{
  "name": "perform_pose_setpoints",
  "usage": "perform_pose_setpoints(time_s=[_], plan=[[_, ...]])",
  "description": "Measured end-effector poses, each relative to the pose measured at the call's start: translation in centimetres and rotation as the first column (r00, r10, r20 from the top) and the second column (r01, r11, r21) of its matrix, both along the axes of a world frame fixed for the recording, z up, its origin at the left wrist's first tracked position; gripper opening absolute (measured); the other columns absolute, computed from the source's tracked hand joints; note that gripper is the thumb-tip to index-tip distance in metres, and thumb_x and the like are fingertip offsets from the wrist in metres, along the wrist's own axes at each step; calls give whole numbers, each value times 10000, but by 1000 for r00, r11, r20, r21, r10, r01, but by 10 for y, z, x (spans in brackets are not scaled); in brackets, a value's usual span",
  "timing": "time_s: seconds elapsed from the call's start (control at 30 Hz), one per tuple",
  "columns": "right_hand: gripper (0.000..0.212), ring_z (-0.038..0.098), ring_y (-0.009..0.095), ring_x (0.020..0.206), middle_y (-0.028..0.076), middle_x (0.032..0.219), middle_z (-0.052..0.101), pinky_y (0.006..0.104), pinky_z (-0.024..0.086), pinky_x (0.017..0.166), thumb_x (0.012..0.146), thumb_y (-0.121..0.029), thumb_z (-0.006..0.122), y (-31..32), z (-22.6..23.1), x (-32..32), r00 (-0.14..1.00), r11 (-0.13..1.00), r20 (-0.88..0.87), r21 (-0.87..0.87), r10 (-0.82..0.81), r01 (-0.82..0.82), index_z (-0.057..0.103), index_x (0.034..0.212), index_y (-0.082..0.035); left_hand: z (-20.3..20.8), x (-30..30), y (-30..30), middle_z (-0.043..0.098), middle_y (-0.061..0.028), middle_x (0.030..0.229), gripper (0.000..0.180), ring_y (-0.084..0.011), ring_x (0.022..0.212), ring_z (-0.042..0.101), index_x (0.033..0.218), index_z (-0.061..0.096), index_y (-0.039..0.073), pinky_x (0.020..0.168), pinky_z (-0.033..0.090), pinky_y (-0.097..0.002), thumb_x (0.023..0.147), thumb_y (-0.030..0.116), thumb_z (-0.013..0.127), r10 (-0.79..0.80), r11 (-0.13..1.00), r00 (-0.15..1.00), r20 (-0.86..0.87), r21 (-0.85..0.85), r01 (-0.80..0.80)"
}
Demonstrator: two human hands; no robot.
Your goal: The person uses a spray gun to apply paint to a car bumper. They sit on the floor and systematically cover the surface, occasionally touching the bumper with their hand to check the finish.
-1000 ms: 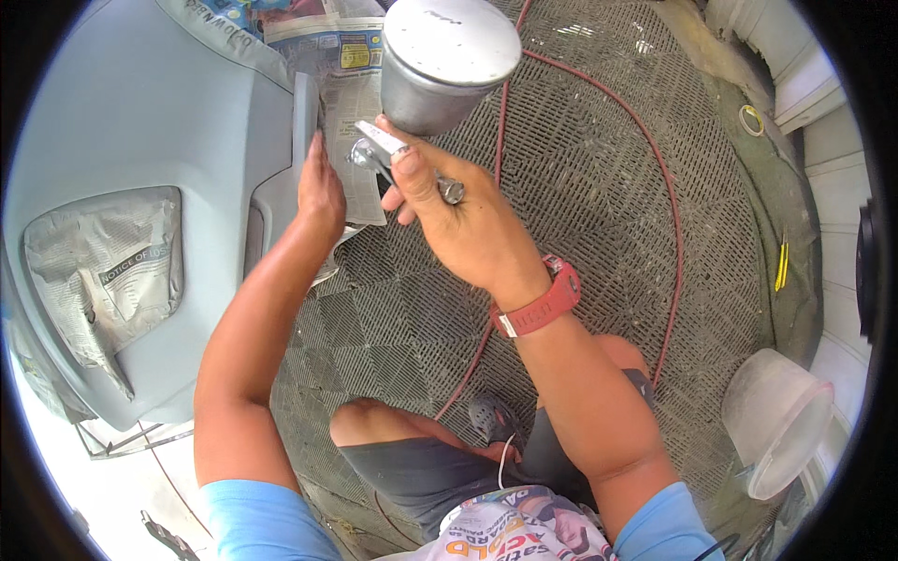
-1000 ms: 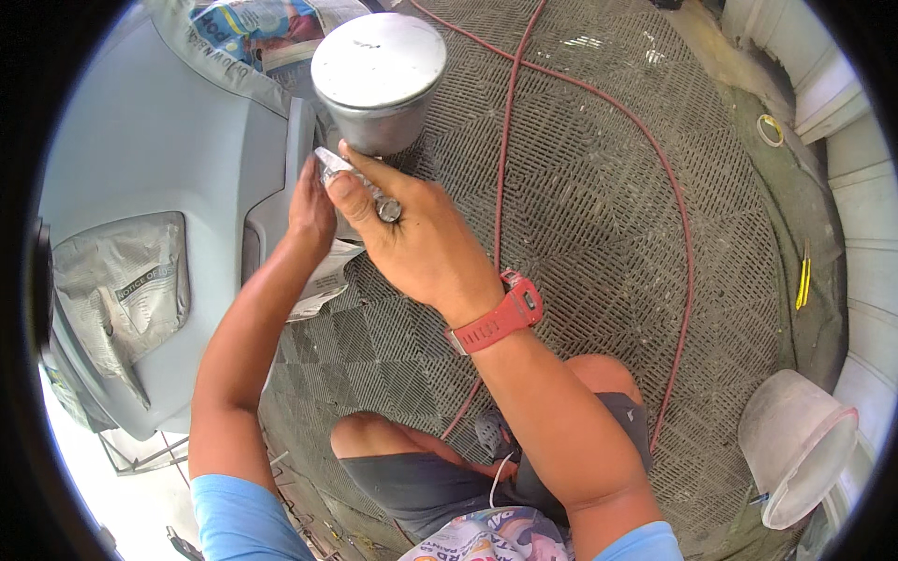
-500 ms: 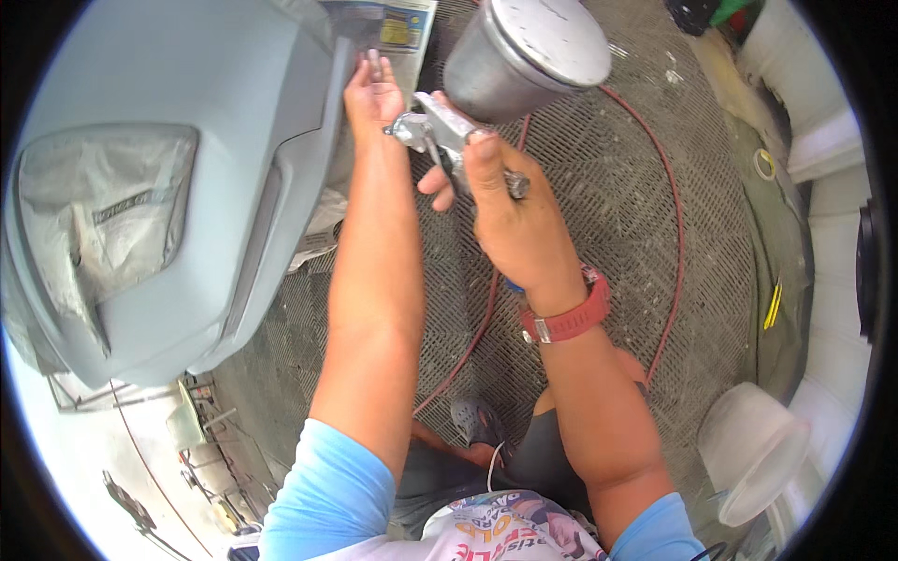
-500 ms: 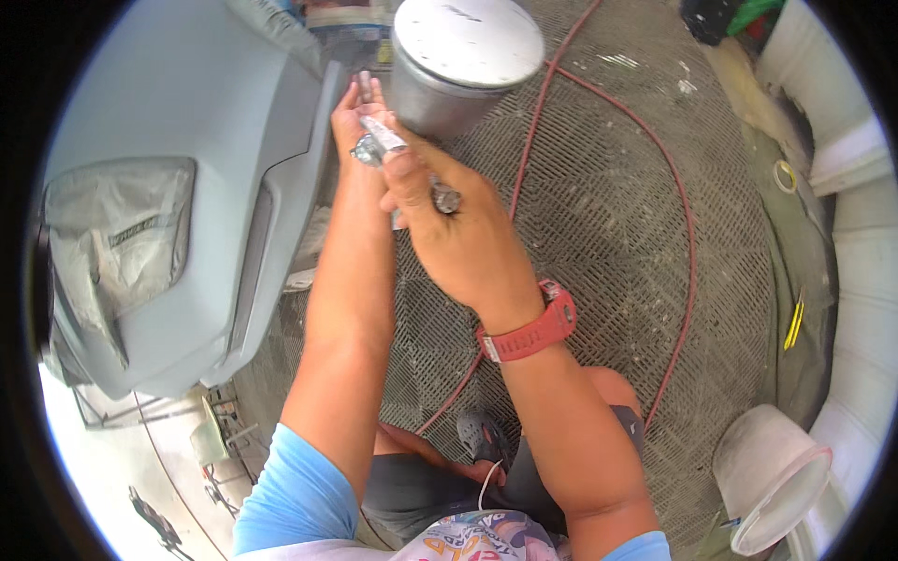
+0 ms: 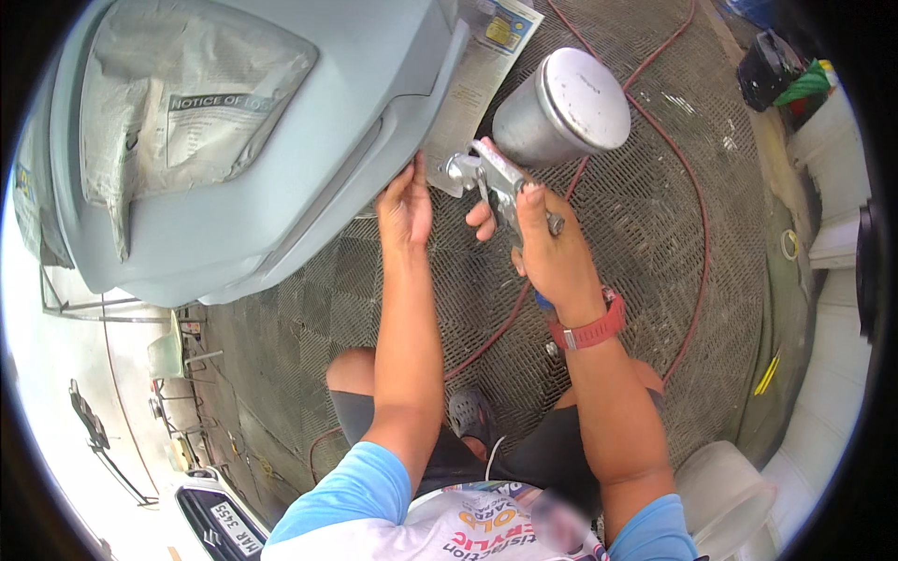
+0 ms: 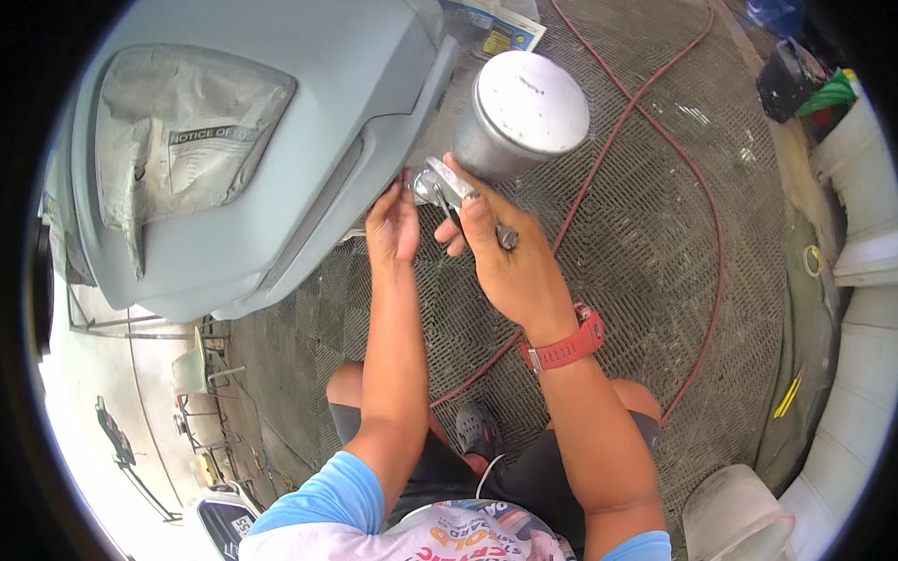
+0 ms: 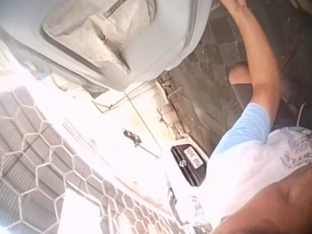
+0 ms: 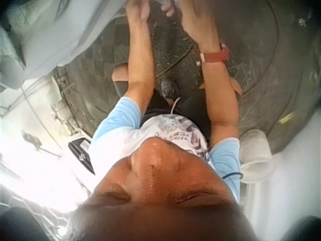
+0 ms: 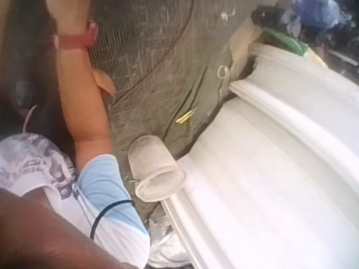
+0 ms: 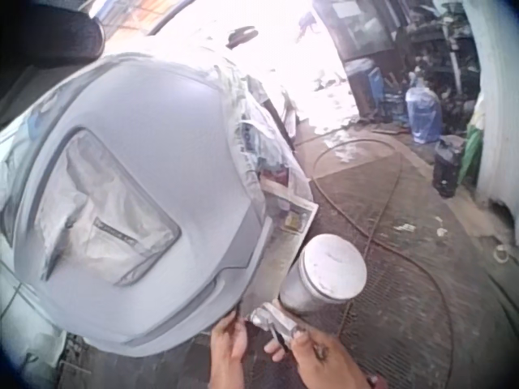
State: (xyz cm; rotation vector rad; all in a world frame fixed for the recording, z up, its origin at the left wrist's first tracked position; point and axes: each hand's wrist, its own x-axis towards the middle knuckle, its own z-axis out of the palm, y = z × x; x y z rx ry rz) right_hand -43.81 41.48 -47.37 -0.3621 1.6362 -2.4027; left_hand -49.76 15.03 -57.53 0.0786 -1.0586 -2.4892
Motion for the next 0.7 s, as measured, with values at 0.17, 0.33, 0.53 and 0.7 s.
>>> perform_pose_setpoints(time_s=[0.17,0.33,0.53,0.7], plan=[[646,651,106,824,42,931,748,309,570,819,1175,-559,498,-19,0,26,976,975,-66,-67,209,-213,537,1669,-144,19,67,-46,689,-141,1419,521,-328,1394,633,1368,664,6,1326,428,-534,875,-112,785,32,998,996,78,-54,-28],[882,634,78,888,32,1046,754,238,460,690,1111,-740,424,-34,-6,38,934,941,-164,-64,318,-332,481,1695,-81,41,116,-49,662,-191,1470,484,-322,1478,560,1404,628,-71,1357,367,-522,934,-44,740,69,997,995,70,20,-70],[669,652,108,843,53,1000,763,295,564,801,1173,-562,490,-15,-2,27,981,979,-88,-95,173,-181,522,1676,-122,64,145,48,439,-231,1719,736,-386,1579,460,1709,322,-3,1301,399,-480,1063,58,669,500,750,845,192,-584,-310],[786,628,47,848,9,1036,746,202,437,569,1161,-672,397,1,3,18,994,993,-18,-59,105,-106,486,1695,-102,81,105,64,320,-291,1773,773,-484,1640,319,1695,367,-10,1349,232,-599,1000,118,680,306,-483,913,-268,-870,-93]])
